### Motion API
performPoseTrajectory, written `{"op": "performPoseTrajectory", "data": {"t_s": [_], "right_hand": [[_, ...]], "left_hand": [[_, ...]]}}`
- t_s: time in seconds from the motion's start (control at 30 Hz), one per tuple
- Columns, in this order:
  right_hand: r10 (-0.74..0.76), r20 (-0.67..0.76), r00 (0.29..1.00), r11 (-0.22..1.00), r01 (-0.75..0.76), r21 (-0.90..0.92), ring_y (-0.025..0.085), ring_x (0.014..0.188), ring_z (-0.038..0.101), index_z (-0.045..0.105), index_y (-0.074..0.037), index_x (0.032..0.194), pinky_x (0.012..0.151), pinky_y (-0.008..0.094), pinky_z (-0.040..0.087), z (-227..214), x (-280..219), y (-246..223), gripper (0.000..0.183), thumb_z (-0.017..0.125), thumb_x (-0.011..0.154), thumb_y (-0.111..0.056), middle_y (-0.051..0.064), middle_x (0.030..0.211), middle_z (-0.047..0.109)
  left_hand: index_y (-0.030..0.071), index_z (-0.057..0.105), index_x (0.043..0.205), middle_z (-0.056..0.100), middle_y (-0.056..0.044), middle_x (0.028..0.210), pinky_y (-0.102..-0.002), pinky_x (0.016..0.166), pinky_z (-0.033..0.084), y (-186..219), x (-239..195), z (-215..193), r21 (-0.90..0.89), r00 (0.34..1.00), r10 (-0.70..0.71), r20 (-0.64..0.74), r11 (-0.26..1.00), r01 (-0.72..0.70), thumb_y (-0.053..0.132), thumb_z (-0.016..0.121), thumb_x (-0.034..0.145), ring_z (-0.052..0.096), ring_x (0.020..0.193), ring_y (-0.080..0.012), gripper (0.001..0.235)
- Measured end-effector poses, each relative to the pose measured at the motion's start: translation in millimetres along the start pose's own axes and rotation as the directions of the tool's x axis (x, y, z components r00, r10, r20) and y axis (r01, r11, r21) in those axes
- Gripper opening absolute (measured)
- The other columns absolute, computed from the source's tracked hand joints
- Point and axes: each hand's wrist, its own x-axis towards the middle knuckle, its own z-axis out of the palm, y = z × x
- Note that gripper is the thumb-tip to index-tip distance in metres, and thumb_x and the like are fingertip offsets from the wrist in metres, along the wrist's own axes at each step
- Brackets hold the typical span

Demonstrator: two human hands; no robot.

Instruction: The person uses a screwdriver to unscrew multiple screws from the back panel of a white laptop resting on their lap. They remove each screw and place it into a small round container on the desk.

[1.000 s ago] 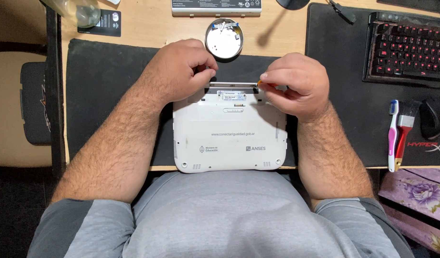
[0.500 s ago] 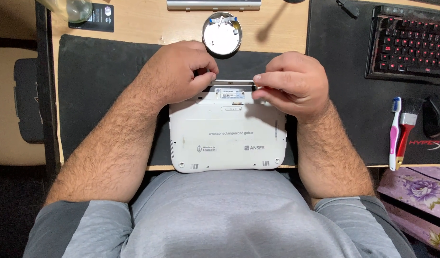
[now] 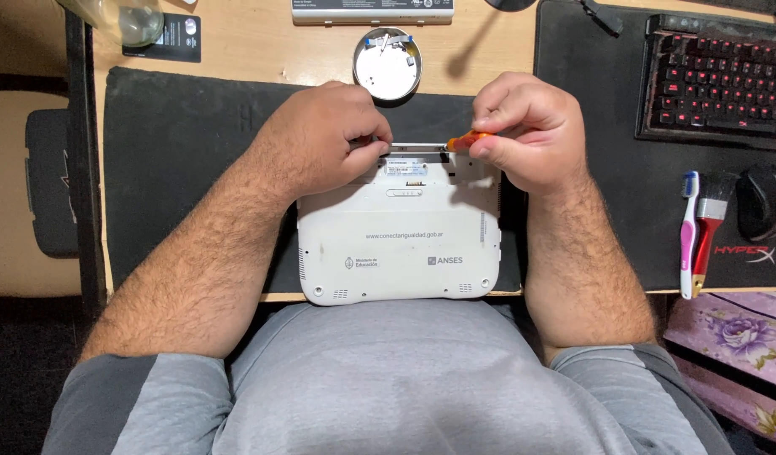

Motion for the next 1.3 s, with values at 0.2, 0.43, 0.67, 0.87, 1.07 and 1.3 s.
{"op": "performPoseTrajectory", "data": {"t_s": [0.2,0.43,0.67,0.87,1.07,1.3], "right_hand": [[-0.005,0.126,0.992,0.947,-0.036,0.319,0.011,0.051,0.058,0.074,0.003,0.092,0.047,0.024,0.049,12,12,-17,0.017,0.075,0.094,-0.014,0.022,0.088,0.07],[0.034,0.19,0.981,0.862,-0.125,0.492,0.013,0.056,0.062,0.062,0.008,0.097,0.051,0.022,0.053,18,0,6,0.013,0.07,0.09,0.0,0.025,0.082,0.07],[-0.068,0.099,0.993,0.888,0.015,0.46,0.018,0.063,0.064,0.057,0.004,0.09,0.056,0.025,0.054,19,8,1,0.021,0.078,0.088,0.001,0.025,0.083,0.068],[-0.096,0.101,0.99,0.941,0.058,0.333,0.022,0.07,0.065,0.072,0.009,0.092,0.059,0.03,0.059,7,10,1,0.013,0.077,0.091,-0.003,0.023,0.089,0.058],[-0.052,0.088,0.995,0.921,0.014,0.388,0.012,0.052,0.058,0.072,0.009,0.103,0.048,0.029,0.057,13,7,-9,0.014,0.064,0.098,-0.001,0.026,0.093,0.066],[-0.129,0.106,0.986,0.941,0.088,0.327,0.022,0.061,0.066,0.075,0.006,0.083,0.059,0.033,0.059,18,10,2,0.018,0.086,0.08,-0.008,0.026,0.088,0.066]], "left_hand": [[0.015,0.077,0.097,0.068,-0.005,0.085,-0.038,0.08,0.058,29,11,-10,-0.003,0.991,-0.113,0.077,0.994,0.114,0.023,0.071,0.096,0.069,0.088,-0.0242,0.01],[0.012,0.073,0.115,0.07,-0.01,0.109,-0.045,0.092,0.056,53,37,2,-0.084,0.97,-0.153,0.186,0.982,0.171,0.029,0.076,0.091,0.067,0.11,-0.0317,0.03],[0.022,0.067,0.089,0.073,-0.001,0.096,-0.037,0.084,0.058,58,62,12,-0.322,0.933,-0.249,0.26,0.889,0.327,0.025,0.075,0.09,0.072,0.099,-0.023,0.008],[0.018,0.069,0.107,0.077,-0.004,0.102,-0.036,0.08,0.059,47,57,29,-0.358,0.915,-0.307,0.261,0.85,0.387,0.024,0.074,0.091,0.072,0.095,-0.0224,0.017],[0.015,0.066,0.09,0.074,-0.007,0.089,-0.04,0.082,0.058,52,57,28,-0.331,0.954,-0.205,0.218,0.904,0.27,0.021,0.071,0.094,0.071,0.094,-0.0268,0.009],[0.021,0.063,0.083,0.069,-0.001,0.082,-0.038,0.084,0.058,52,55,32,-0.248,0.976,-0.18,0.126,0.946,0.206,0.024,0.075,0.091,0.069,0.097,-0.0237,0.015]]}}
